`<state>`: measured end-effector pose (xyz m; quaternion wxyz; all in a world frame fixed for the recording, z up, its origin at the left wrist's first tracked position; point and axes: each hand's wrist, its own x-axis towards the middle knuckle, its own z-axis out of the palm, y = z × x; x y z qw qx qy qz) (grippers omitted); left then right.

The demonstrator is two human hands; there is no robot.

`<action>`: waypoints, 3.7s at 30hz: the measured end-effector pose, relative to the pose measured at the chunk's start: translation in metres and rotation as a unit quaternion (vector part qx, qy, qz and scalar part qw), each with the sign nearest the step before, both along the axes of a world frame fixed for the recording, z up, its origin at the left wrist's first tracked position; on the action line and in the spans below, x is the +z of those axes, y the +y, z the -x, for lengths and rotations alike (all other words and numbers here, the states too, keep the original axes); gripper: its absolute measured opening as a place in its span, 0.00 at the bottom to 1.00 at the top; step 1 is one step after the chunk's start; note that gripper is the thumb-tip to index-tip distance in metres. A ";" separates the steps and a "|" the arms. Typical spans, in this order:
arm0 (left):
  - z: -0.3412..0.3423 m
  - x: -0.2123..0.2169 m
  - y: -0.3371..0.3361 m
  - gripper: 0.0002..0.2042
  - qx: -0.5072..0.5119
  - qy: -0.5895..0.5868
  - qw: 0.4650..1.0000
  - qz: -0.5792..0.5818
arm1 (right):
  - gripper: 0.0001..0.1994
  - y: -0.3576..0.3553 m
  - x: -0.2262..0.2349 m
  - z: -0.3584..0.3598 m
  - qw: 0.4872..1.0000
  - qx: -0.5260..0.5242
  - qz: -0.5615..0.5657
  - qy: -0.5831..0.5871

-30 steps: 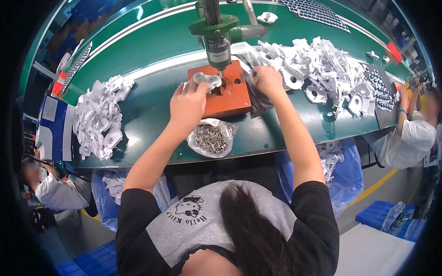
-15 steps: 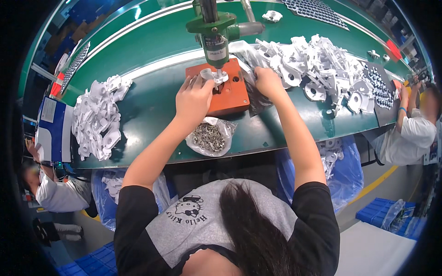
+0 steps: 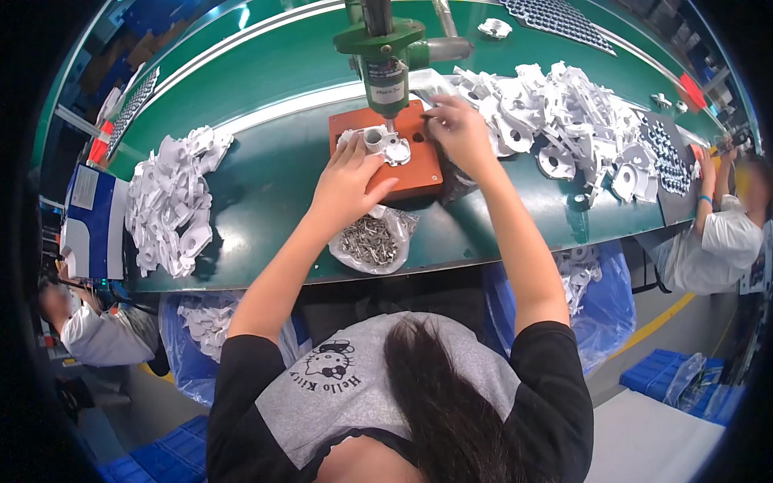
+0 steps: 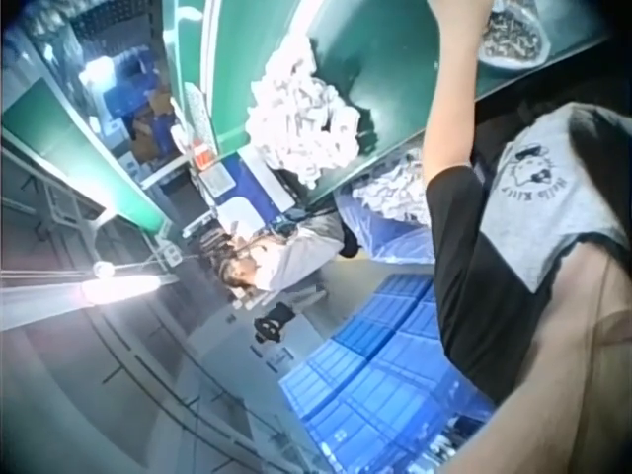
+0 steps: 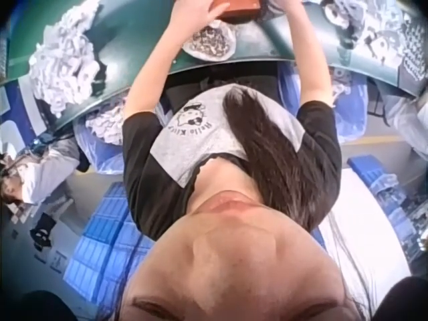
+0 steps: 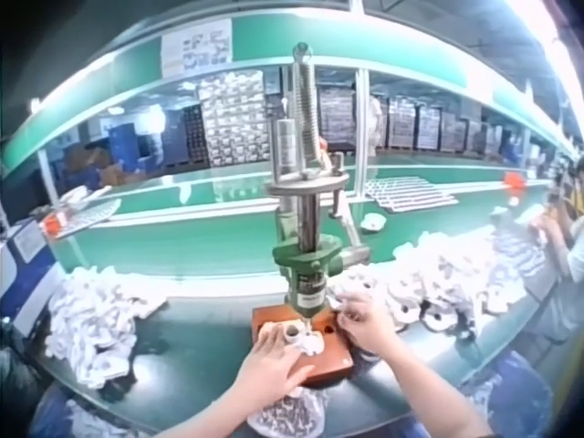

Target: Assembling small plastic components using a manual hand-press machine at a factory workbench.

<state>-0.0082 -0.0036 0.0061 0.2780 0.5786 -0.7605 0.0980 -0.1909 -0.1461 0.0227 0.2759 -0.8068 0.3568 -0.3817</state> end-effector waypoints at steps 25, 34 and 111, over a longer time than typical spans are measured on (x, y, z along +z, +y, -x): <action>-0.004 -0.003 0.001 0.25 -0.008 0.081 0.996 0.042 | 0.13 0.065 -0.006 -0.017 0.971 0.067 0.205 0.101; -0.009 -0.008 0.004 0.13 -0.012 0.128 0.991 0.032 | 0.09 0.143 -0.022 -0.023 0.964 0.158 0.192 0.095; -0.005 -0.010 0.002 0.16 0.013 0.095 0.994 0.056 | 0.06 -0.014 0.047 -0.036 0.893 0.180 -0.387 0.146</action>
